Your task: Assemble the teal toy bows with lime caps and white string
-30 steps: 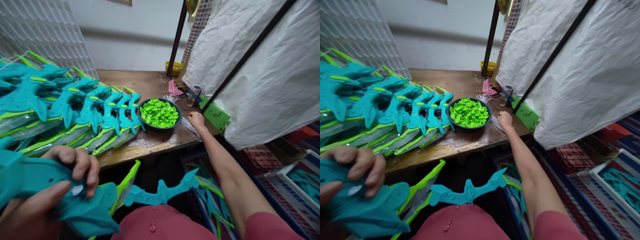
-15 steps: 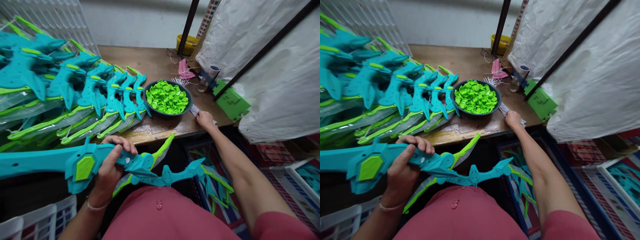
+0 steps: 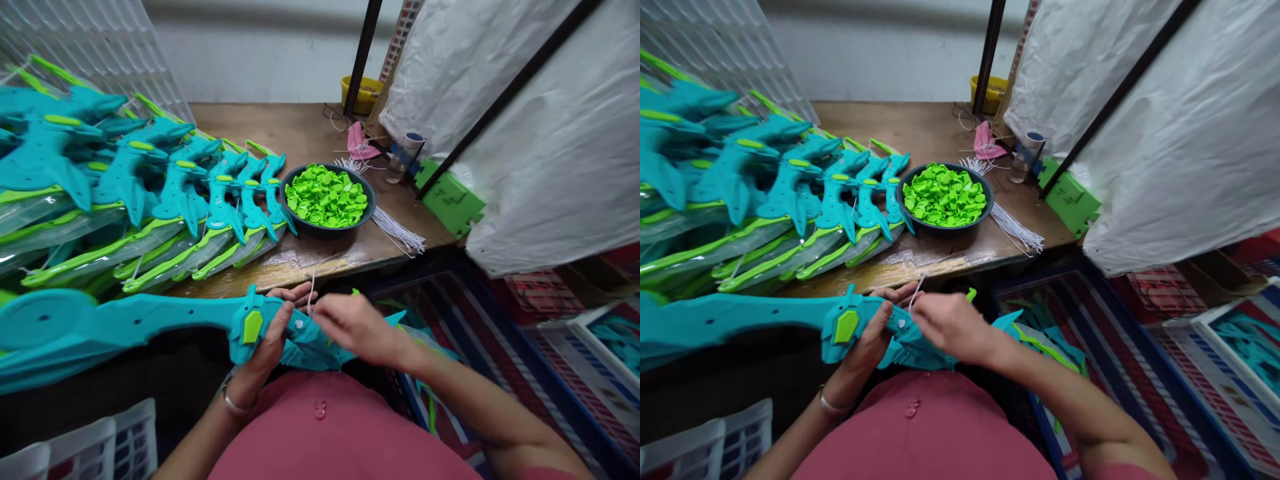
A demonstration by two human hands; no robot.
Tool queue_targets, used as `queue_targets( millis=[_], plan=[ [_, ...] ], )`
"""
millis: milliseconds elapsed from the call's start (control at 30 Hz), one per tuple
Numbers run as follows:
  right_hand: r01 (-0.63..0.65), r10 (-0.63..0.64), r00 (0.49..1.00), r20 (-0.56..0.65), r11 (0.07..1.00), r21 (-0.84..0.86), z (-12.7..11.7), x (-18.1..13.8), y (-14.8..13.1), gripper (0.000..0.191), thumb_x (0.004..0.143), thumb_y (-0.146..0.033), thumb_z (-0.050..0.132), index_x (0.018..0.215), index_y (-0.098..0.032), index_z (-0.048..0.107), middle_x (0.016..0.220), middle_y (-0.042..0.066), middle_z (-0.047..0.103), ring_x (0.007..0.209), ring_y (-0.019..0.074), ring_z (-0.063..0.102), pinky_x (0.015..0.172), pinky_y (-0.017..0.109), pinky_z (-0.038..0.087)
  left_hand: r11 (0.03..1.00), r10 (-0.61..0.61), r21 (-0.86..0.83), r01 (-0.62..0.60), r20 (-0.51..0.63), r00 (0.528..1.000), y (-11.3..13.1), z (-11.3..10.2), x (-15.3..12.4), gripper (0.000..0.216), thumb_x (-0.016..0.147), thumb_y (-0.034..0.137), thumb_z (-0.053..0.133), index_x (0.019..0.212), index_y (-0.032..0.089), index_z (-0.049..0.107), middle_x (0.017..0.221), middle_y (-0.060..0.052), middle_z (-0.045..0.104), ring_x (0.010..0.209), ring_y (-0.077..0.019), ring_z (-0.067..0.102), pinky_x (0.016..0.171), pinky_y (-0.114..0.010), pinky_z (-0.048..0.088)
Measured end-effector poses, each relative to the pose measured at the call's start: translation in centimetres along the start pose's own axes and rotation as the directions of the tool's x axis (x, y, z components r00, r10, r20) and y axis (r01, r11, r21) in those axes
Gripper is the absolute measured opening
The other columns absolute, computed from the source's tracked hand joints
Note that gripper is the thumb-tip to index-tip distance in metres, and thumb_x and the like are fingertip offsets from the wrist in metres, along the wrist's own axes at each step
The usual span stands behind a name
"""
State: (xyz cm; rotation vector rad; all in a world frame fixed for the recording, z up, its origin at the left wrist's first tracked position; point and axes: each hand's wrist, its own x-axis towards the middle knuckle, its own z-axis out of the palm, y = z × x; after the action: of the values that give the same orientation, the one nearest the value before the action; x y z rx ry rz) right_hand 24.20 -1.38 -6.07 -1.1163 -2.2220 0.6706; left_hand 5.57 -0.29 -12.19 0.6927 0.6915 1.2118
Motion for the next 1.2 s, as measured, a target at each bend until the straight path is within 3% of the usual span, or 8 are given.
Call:
queue_targets(
  millis=[100, 267, 400, 467, 533, 733, 1067, 1200],
  plan=[
    [0.004, -0.016, 0.989, 0.147, 0.997, 0.081, 3.0, -2.0, -1.8, 0.019, 0.1, -0.018, 0.054, 0.085, -0.019, 0.066, 0.075, -0.001, 0.066, 0.065, 0.0117, 0.055, 0.063, 0.023, 0.04, 1.0, -0.007, 0.023, 0.007, 0.011, 1.0, 0.3, -0.2, -0.3, 0.029, 0.081, 0.025, 0.084, 0.099, 0.019, 0.061, 0.114, -0.006, 0.074, 0.091, -0.0203, 0.076, 0.084, -0.033, 0.061],
    [-0.237, 0.231, 0.971, 0.061, 0.898, 0.371, 3.4, -2.1, -0.4, 0.02, 0.098, -0.031, 0.066, 0.083, -0.019, 0.071, 0.089, 0.003, 0.071, 0.09, 0.0172, 0.064, 0.086, 0.03, 0.049, 0.999, 0.043, -0.01, -0.042, 0.199, 0.979, 1.7, -0.7, -1.3, 0.018, 0.086, 0.015, 0.075, 0.095, 0.019, 0.06, 0.09, 0.001, 0.063, 0.075, -0.0119, 0.066, 0.073, -0.025, 0.055],
    [-0.419, 0.525, 0.824, 0.21, 0.318, 0.851, 4.5, 0.5, 0.9, 0.03, 0.089, -0.048, 0.076, 0.094, -0.018, 0.074, 0.088, 0.004, 0.075, 0.086, 0.0187, 0.07, 0.082, 0.032, 0.055, 0.995, 0.093, -0.012, -0.095, 0.358, 0.929, 1.0, -0.7, -2.0, 0.012, 0.092, 0.018, 0.071, 0.093, 0.018, 0.059, 0.087, -0.001, 0.063, 0.071, -0.0129, 0.064, 0.068, -0.026, 0.053],
    [-0.307, 0.573, 0.79, 0.217, 0.063, 0.95, 4.8, 2.0, 1.7, 0.036, 0.085, -0.049, 0.08, 0.099, -0.016, 0.073, 0.091, 0.007, 0.077, 0.086, 0.0204, 0.074, 0.082, 0.034, 0.059, 0.994, 0.108, -0.014, -0.112, 0.405, 0.908, 0.2, -0.6, -2.5, 0.013, 0.092, 0.021, 0.072, 0.092, 0.018, 0.059, 0.087, -0.002, 0.063, 0.067, -0.013, 0.064, 0.06, -0.024, 0.05],
    [-0.146, 0.634, 0.764, 0.122, -0.014, 0.989, 4.0, 3.4, 2.8, 0.031, 0.087, -0.042, 0.08, 0.101, -0.016, 0.072, 0.088, 0.006, 0.077, 0.08, 0.0173, 0.074, 0.078, 0.032, 0.061, 0.993, 0.107, -0.003, -0.116, 0.412, 0.905, -0.5, -0.8, -3.0, 0.013, 0.093, 0.022, 0.072, 0.09, 0.019, 0.06, 0.088, -0.002, 0.064, 0.065, -0.0133, 0.066, 0.055, -0.023, 0.048],
    [0.165, 0.754, 0.634, -0.171, 0.084, 0.983, -1.7, 5.3, 6.6, 0.008, 0.088, -0.021, 0.077, 0.093, -0.019, 0.071, 0.066, -0.006, 0.063, 0.054, 0.0064, 0.057, 0.055, 0.018, 0.055, 0.992, 0.05, 0.091, -0.09, 0.37, 0.928, -0.5, -2.8, -4.5, 0.011, 0.093, 0.026, 0.074, 0.086, 0.021, 0.067, 0.086, -0.003, 0.068, 0.061, -0.016, 0.067, 0.049, -0.024, 0.048],
    [0.245, 0.729, 0.543, -0.418, 0.338, 0.909, -5.2, 5.0, 6.4, 0.021, 0.074, -0.02, 0.087, 0.089, -0.02, 0.071, 0.068, -0.005, 0.059, 0.055, 0.0074, 0.052, 0.044, 0.017, 0.044, 0.989, 0.088, 0.089, -0.114, 0.255, 0.963, 0.4, -2.6, -5.2, 0.014, 0.085, 0.023, 0.081, 0.079, 0.021, 0.069, 0.078, -0.001, 0.067, 0.058, -0.0157, 0.065, 0.051, -0.024, 0.05],
    [0.236, 0.715, 0.507, -0.481, 0.422, 0.876, -6.6, 3.3, 5.3, 0.022, 0.071, -0.023, 0.088, 0.086, -0.02, 0.072, 0.068, -0.005, 0.058, 0.052, 0.0063, 0.045, 0.041, 0.017, 0.033, 0.956, 0.202, 0.206, -0.21, 0.058, 0.978, 2.7, -2.7, -5.1, 0.015, 0.082, 0.028, 0.082, 0.083, 0.021, 0.069, 0.103, -0.005, 0.075, 0.072, -0.0206, 0.072, 0.057, -0.027, 0.058]
  ],
)
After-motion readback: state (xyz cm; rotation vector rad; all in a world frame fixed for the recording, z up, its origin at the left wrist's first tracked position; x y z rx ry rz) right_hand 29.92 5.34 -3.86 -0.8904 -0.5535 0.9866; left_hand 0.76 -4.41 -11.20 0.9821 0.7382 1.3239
